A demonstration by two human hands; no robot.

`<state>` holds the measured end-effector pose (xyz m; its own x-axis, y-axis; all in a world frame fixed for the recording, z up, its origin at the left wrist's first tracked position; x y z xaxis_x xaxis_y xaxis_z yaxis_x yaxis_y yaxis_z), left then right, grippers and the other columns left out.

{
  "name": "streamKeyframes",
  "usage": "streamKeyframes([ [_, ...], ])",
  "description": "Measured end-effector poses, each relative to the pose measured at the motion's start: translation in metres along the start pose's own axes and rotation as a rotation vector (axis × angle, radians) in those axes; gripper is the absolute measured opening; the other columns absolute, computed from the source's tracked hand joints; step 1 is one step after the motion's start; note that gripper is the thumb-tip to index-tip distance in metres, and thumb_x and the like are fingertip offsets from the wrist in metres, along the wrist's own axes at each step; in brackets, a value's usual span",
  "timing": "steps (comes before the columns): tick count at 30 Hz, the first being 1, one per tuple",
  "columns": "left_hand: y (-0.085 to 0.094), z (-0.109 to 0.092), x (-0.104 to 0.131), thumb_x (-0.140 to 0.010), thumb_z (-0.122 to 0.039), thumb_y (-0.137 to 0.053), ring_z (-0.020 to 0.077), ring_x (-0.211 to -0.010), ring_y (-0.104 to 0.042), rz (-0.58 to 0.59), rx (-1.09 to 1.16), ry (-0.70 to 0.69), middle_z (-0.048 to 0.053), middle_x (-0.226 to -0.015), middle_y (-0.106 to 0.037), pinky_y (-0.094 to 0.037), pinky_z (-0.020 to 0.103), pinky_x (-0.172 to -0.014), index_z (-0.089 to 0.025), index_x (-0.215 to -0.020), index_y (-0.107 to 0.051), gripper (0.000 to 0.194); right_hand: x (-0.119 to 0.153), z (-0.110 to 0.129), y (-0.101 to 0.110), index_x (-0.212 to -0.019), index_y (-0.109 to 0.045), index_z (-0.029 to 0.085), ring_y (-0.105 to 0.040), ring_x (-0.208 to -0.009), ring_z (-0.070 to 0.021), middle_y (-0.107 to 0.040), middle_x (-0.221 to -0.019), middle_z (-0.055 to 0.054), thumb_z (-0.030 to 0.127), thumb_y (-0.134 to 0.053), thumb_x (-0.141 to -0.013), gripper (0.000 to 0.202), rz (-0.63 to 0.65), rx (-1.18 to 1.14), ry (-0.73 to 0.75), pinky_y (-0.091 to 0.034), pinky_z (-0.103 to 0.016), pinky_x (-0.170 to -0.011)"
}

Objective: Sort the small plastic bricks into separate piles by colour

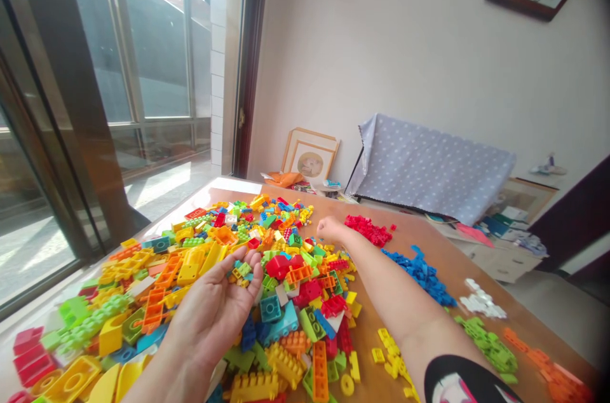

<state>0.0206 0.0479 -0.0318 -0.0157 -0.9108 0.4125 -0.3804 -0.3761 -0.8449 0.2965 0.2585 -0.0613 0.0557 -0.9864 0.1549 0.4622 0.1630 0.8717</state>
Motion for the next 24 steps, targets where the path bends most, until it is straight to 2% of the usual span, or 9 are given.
streamKeyframes([
  [2,0.0,0.0,0.0,-0.097,-0.012,-0.053,0.0175,-0.09,-0.071,0.0,-0.002,-0.003,0.016,-0.11,-0.064,-0.066,0.03,-0.072,-0.01,-0.114,-0.062,0.019,-0.004,0.002,-0.004,-0.074,-0.071,0.02,-0.058,-0.055,-0.0127,-0.06,-0.055,0.003,0.019,-0.074,-0.069,0.006,0.029,-0.022,0.015,-0.044,-0.021,-0.054],
  [5,-0.001,0.001,0.001,-0.097,-0.012,-0.053,0.0174,-0.091,-0.071,0.008,0.012,0.006,0.015,-0.111,-0.063,-0.066,0.03,-0.073,-0.012,-0.115,-0.061,0.02,-0.007,0.005,-0.013,-0.083,-0.073,0.022,-0.058,-0.056,-0.012,-0.064,-0.06,0.004,0.021,-0.076,-0.069,0.014,0.107,-0.037,0.03,-0.044,-0.02,-0.053],
  [8,-0.002,0.001,0.002,-0.097,-0.011,-0.053,0.0177,-0.092,-0.071,0.016,0.015,0.01,0.014,-0.108,-0.063,-0.066,0.031,-0.073,-0.012,-0.115,-0.061,0.02,-0.01,0.007,-0.021,-0.083,-0.073,0.021,-0.059,-0.056,-0.0117,-0.066,-0.063,0.003,0.018,-0.077,-0.067,0.016,0.156,-0.043,0.039,-0.043,-0.019,-0.053],
  [11,-0.002,0.001,0.003,-0.097,-0.011,-0.053,0.0175,-0.091,-0.071,0.006,0.014,0.005,0.013,-0.107,-0.064,-0.066,0.03,-0.072,-0.012,-0.116,-0.061,0.02,-0.014,0.008,-0.023,-0.078,-0.071,0.018,-0.058,-0.055,-0.0119,-0.065,-0.061,0.001,0.017,-0.076,-0.069,0.011,0.154,-0.04,0.021,-0.043,-0.019,-0.052],
  [17,0.0,0.001,0.0,-0.097,-0.011,-0.053,0.0176,-0.091,-0.071,-0.002,0.009,0.008,0.013,-0.104,-0.064,-0.065,0.03,-0.074,-0.012,-0.114,-0.062,0.02,-0.013,0.009,-0.02,-0.083,-0.067,0.018,-0.06,-0.055,-0.0132,-0.065,-0.062,-0.001,0.027,-0.071,-0.08,0.011,0.192,-0.055,-0.06,-0.048,-0.021,-0.055],
  [20,0.0,0.001,-0.001,-0.097,-0.012,-0.053,0.0176,-0.09,-0.071,-0.006,0.005,-0.001,0.013,-0.104,-0.064,-0.066,0.03,-0.073,-0.012,-0.113,-0.063,0.019,-0.007,0.009,-0.015,-0.091,-0.067,0.019,-0.061,-0.058,-0.0127,-0.067,-0.068,0.0,0.027,-0.072,-0.077,0.017,0.266,-0.054,-0.067,-0.049,-0.021,-0.056],
  [24,0.001,0.002,-0.001,-0.097,-0.011,-0.052,0.0173,-0.089,-0.071,-0.015,-0.013,-0.011,0.014,-0.106,-0.065,-0.065,0.03,-0.072,-0.012,-0.112,-0.064,0.018,-0.001,0.009,-0.009,-0.103,-0.069,0.024,-0.061,-0.061,-0.013,-0.066,-0.072,0.004,0.021,-0.078,-0.067,0.037,0.34,-0.024,-0.051,-0.05,-0.023,-0.059],
])
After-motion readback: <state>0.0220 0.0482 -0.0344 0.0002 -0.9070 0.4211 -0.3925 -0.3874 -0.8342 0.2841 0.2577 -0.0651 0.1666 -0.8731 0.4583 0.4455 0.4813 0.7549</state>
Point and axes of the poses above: each hand's wrist, its own x-axis away from the middle knuckle, its own y-axis out of the back of the hand, z = x × y, the point moved 5 cm from there along -x, towards the middle knuckle
